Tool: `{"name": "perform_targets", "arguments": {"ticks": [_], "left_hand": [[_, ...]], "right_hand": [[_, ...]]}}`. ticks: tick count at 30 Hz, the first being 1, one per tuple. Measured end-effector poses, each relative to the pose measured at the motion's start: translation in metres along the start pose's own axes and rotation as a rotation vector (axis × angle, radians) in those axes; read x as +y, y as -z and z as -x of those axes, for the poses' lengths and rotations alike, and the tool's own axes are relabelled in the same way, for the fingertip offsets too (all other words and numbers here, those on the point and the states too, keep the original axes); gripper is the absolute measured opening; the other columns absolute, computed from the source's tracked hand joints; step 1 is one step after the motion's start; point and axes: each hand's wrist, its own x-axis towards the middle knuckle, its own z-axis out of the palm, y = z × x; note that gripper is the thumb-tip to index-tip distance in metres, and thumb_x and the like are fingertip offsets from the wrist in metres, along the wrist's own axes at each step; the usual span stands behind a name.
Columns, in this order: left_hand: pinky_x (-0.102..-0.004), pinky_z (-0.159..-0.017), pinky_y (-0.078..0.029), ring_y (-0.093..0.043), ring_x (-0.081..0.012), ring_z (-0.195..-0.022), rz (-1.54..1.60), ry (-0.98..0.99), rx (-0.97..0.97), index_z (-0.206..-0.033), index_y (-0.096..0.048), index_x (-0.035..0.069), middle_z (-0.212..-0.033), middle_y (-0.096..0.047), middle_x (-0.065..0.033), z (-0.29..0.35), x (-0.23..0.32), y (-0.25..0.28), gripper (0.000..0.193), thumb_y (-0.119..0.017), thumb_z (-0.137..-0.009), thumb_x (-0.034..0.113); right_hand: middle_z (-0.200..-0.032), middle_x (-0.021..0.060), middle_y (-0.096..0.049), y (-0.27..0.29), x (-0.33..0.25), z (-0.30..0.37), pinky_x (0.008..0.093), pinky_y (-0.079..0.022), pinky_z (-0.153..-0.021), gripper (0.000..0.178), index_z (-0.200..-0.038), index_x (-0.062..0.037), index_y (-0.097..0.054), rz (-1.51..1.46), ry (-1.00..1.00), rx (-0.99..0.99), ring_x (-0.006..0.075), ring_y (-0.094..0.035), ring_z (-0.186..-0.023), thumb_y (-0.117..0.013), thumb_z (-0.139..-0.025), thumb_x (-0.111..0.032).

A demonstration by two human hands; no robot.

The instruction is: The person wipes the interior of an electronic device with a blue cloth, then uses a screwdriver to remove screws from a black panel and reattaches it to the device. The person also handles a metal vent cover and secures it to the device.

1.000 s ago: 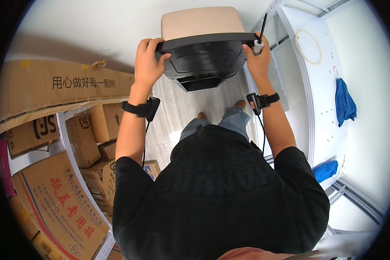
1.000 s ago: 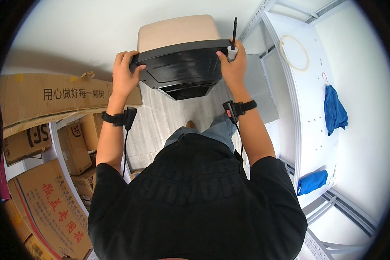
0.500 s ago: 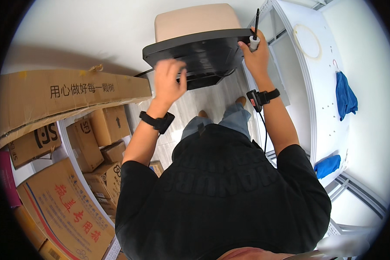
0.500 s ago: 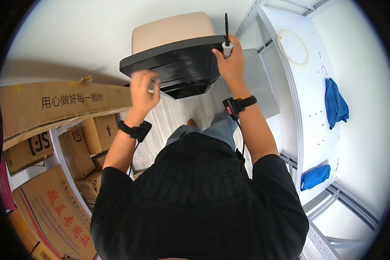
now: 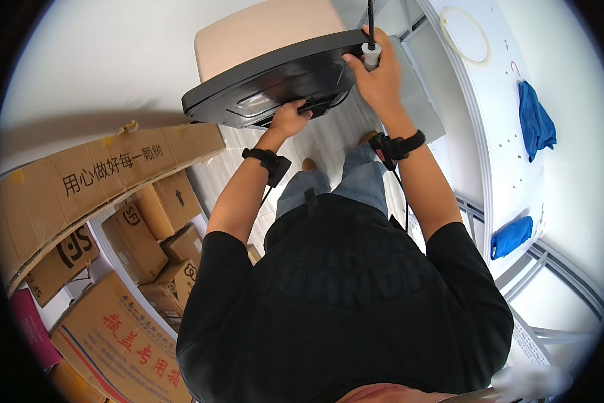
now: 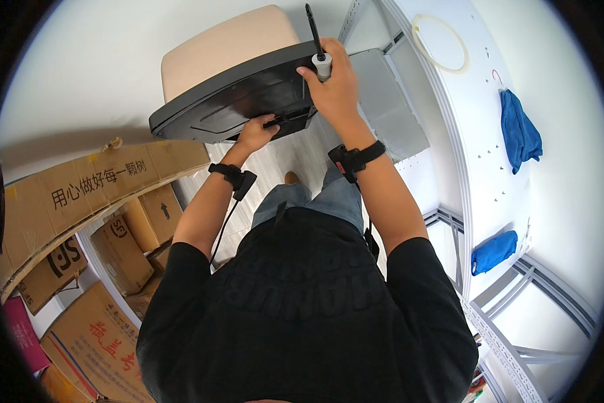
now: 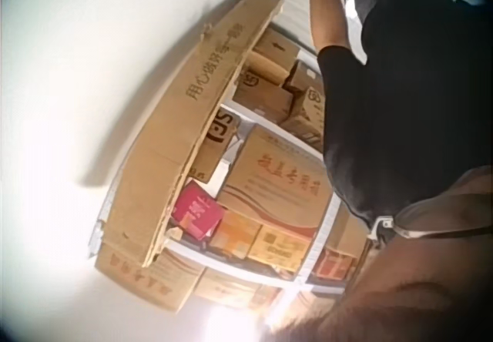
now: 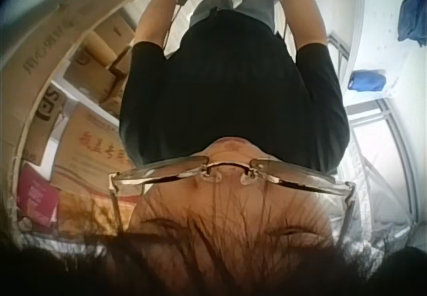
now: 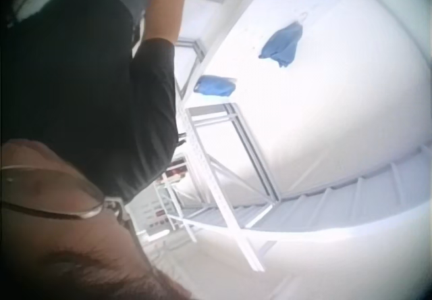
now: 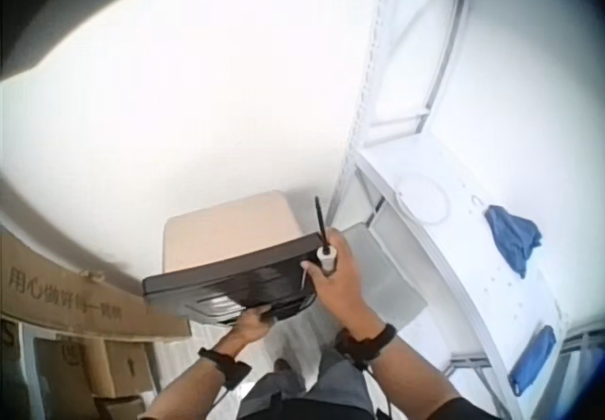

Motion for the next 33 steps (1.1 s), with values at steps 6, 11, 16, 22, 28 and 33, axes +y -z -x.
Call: {"name": "perform_targets", "arguments": {"ticks": [6, 11, 16, 22, 28, 33], "left_hand": [[-0.0371, -0.097, -0.044, -0.058, -0.0345, -0.112, 0.033, -0.023, 0.014, -0.125, -0.057, 0.002, -0.119, -0.060, -0.0224, -0.004, -0.012, -0.006, 0.055, -0.066, -0.080, 0.032], [-0.0367, -0.097, -0.044, -0.057, -0.0350, -0.112, -0.019, -0.001, -0.030, -0.126, -0.056, 0.002, -0.121, -0.059, -0.0226, 0.001, -0.006, -0.003, 0.056, -0.066, -0.081, 0.034], [-0.0330, -0.097, -0.044, -0.058, -0.0279, -0.114, 0.024, 0.038, -0.086, -0.125, -0.055, -0.002, -0.124, -0.059, -0.0200, 0.008, 0.000, 0.007, 0.051, -0.066, -0.084, 0.028], [-0.0331, -0.096, -0.045, -0.059, -0.0279, -0.112, 0.172, 0.021, 0.017, -0.121, -0.058, -0.003, -0.119, -0.062, -0.0188, 0.024, 0.003, 0.025, 0.044, -0.065, -0.085, 0.022], [-0.0347, -0.091, -0.048, -0.062, -0.0303, -0.105, 0.265, -0.034, 0.134, -0.115, -0.062, -0.002, -0.115, -0.063, -0.0201, 0.027, -0.003, 0.030, 0.043, -0.067, -0.083, 0.027], [-0.0312, -0.083, -0.048, -0.065, -0.0262, -0.088, 0.432, 0.150, 0.198, -0.094, -0.069, -0.003, -0.090, -0.070, -0.0169, 0.033, 0.014, 0.046, 0.045, -0.060, -0.090, 0.041]], "right_hand": [[-0.125, 0.0149, -0.055, 0.000, -0.002, 0.001, 0.0372, -0.046, -0.091, 0.056, -0.120, -0.0050, -0.052, -0.008, 0.017, 0.004, 0.0336, -0.057, -0.110, -0.077, -0.071, -0.008], [-0.127, 0.0149, -0.054, 0.001, 0.001, 0.003, 0.0373, -0.046, -0.092, 0.056, -0.121, -0.0039, -0.051, -0.063, -0.023, -0.019, 0.0340, -0.056, -0.111, -0.077, -0.071, -0.006], [-0.117, 0.0101, -0.056, 0.003, 0.003, 0.003, 0.0293, -0.048, -0.078, 0.056, -0.126, -0.0042, -0.049, -0.048, 0.007, -0.055, 0.0191, -0.057, -0.090, -0.072, -0.075, 0.001], [-0.119, 0.0094, -0.055, 0.008, 0.005, 0.001, 0.0281, -0.047, -0.080, 0.055, -0.128, -0.0041, -0.049, -0.131, -0.048, -0.104, 0.0164, -0.056, -0.092, -0.069, -0.077, 0.003], [-0.123, 0.0120, -0.055, 0.008, -0.017, 0.000, 0.0344, -0.041, -0.096, 0.053, -0.123, -0.0025, -0.050, -0.190, -0.125, -0.107, 0.0245, -0.054, -0.113, -0.073, -0.075, -0.001], [-0.119, 0.0128, -0.056, 0.006, -0.021, 0.002, 0.0375, -0.042, -0.094, 0.059, -0.120, -0.0045, -0.051, 0.011, -0.002, -0.024, 0.0308, -0.054, -0.109, -0.079, -0.069, -0.006]]}}
